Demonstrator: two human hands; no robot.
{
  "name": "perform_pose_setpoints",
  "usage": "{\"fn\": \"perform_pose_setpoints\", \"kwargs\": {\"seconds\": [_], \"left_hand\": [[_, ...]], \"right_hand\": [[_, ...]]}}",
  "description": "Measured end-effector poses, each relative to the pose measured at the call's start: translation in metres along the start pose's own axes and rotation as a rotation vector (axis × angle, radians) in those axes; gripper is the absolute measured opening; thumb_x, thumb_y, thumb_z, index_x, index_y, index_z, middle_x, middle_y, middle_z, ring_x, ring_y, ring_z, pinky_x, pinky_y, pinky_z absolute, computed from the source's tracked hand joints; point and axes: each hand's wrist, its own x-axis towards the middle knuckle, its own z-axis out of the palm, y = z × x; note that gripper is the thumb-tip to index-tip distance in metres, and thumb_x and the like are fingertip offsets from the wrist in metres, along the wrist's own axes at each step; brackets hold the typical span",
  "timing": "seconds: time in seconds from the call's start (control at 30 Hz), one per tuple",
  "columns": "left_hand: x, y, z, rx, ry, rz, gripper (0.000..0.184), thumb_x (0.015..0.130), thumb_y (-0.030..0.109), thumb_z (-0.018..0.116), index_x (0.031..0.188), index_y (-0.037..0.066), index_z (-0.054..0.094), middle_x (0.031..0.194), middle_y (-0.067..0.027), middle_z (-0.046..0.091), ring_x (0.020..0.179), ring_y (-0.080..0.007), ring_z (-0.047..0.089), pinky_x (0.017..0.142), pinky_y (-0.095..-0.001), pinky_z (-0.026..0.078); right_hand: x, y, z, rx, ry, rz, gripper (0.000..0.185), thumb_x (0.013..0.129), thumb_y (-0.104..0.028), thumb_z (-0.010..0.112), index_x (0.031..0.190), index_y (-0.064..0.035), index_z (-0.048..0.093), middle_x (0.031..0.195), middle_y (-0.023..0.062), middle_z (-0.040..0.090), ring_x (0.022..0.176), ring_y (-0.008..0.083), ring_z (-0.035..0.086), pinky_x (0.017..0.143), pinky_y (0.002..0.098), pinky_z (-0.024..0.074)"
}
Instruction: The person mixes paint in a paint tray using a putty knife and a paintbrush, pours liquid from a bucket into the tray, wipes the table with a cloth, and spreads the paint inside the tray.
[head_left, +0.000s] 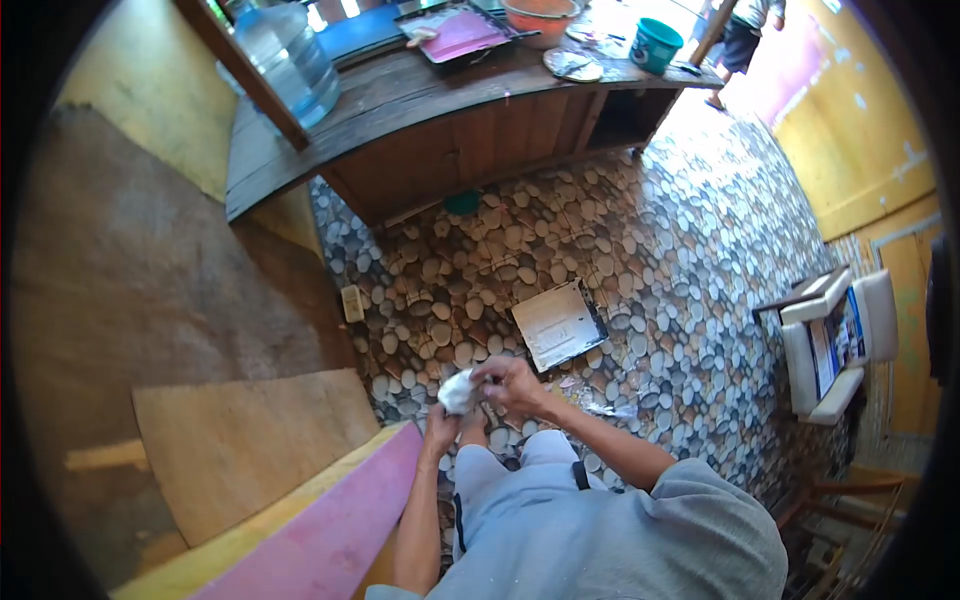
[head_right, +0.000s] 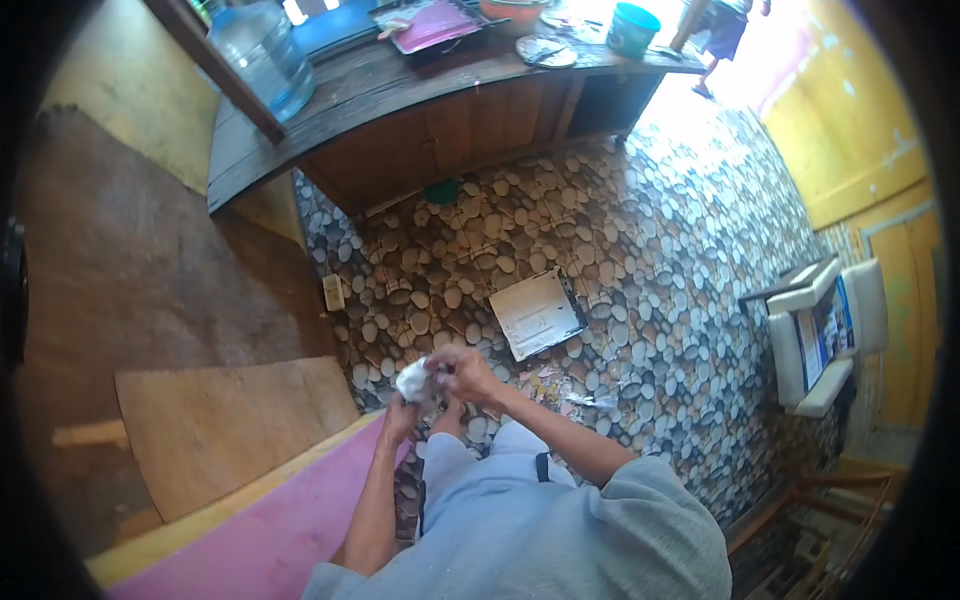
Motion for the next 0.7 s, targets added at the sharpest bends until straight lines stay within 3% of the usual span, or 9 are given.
{"fn": "perform_pose_setpoints", "kwargs": {"seconds": [0.07,0.1,0.2,0.3,0.37,0.47,0.5,0.63,0.7], "left_hand": [[0.033,0.012,0.001,-0.325,-0.003,-0.019,0.03,0.081,0.002,0.043,0.109,0.003,0.055,0.101,-0.004,0.059,0.089,-0.0133,0.056,0.079,-0.0271,0.044],[0.051,0.029,-0.006,-0.306,-0.022,-0.012,0.03,0.081,0.002,0.043,0.109,0.003,0.055,0.101,-0.004,0.059,0.089,-0.0133,0.056,0.079,-0.0271,0.044],[0.093,0.052,-0.029,-0.804,-0.225,-0.236,0.028,0.087,0.005,0.038,0.111,0.004,0.052,0.101,-0.0028,0.057,0.09,-0.0146,0.056,0.077,-0.0289,0.046],[0.116,0.126,-0.046,-0.676,-0.273,-0.253,0.025,0.087,0.006,0.041,0.108,0.004,0.053,0.099,-0.0027,0.057,0.087,-0.0133,0.056,0.074,-0.0274,0.047],[0.145,0.145,-0.053,-0.284,-0.393,-0.022,0.022,0.086,0.008,0.044,0.106,0.003,0.053,0.098,-0.0023,0.057,0.082,-0.0119,0.056,0.071,-0.0263,0.047],[0.179,0.186,-0.065,-0.166,-0.512,-0.082,0.021,0.086,0.011,0.049,0.105,0.002,0.053,0.097,-0.0018,0.056,0.08,-0.0103,0.055,0.068,-0.0257,0.047],[0.19,0.2,-0.068,-0.218,-0.511,-0.224,0.028,0.086,0.013,0.051,0.112,0.0,0.051,0.098,-0.0038,0.056,0.081,-0.0114,0.055,0.068,-0.0256,0.047],[0.243,0.209,-0.083,-0.258,-0.288,-0.13,0.05,0.085,0.01,0.056,0.128,-0.001,0.034,0.102,-0.0101,0.053,0.078,-0.0124,0.055,0.064,-0.0216,0.046],[0.275,0.2,-0.104,-0.256,-0.205,-0.147,0.046,0.085,0.009,0.055,0.126,-0.001,0.036,0.101,-0.0105,0.054,0.077,-0.0124,0.055,0.063,-0.0208,0.045]], "right_hand": [[0.021,0.003,-0.007,-0.156,0.133,-0.005,0.024,0.068,0.002,0.06,0.092,-0.001,0.061,0.089,0.0109,0.06,0.083,0.0214,0.06,0.074,0.0297,0.0471],[0.032,0.016,-0.002,-0.12,0.192,-0.027,0.027,0.071,-0.006,0.064,0.097,-0.0018,0.061,0.093,0.0122,0.06,0.085,0.0221,0.06,0.075,0.0297,0.0471],[0.065,0.002,-0.002,-0.24,0.258,-0.094,0.032,0.074,-0.015,0.066,0.103,-0.0026,0.059,0.095,0.013,0.059,0.087,0.0223,0.059,0.075,0.029,0.0473],[0.103,-0.003,-0.012,-0.129,0.412,-0.014,0.04,0.073,-0.02,0.066,0.109,-0.0041,0.058,0.096,0.0141,0.059,0.085,0.0251,0.059,0.074,0.0311,0.0471],[0.126,0.0,-0.023,-0.198,0.538,-0.001,0.034,0.073,-0.016,0.063,0.105,-0.0037,0.06,0.092,0.0131,0.062,0.073,0.0211,0.059,0.067,0.0302,0.0472],[0.162,0.014,-0.04,0.12,0.501,0.139,0.029,0.073,-0.013,0.06,0.1,-0.0026,0.062,0.088,0.0121,0.063,0.069,0.0161,0.057,0.065,0.0276,0.0461],[0.175,0.015,-0.051,0.145,0.491,0.212,0.027,0.072,-0.011,0.06,0.098,-0.0023,0.063,0.085,0.0112,0.064,0.067,0.013,0.054,0.064,0.0257,0.0452],[0.257,0.067,-0.107,-0.13,0.8,0.061,0.027,0.073,-0.009,0.056,0.098,-0.002,0.061,0.089,0.0162,0.062,0.076,0.024,0.06,0.069,0.0324,0.0478],[0.313,0.073,-0.161,-0.318,0.941,0.055,0.029,0.074,-0.009,0.054,0.102,-0.0026,0.059,0.089,0.0177,0.06,0.079,0.0309,0.059,0.072,0.0364,0.048]]}}
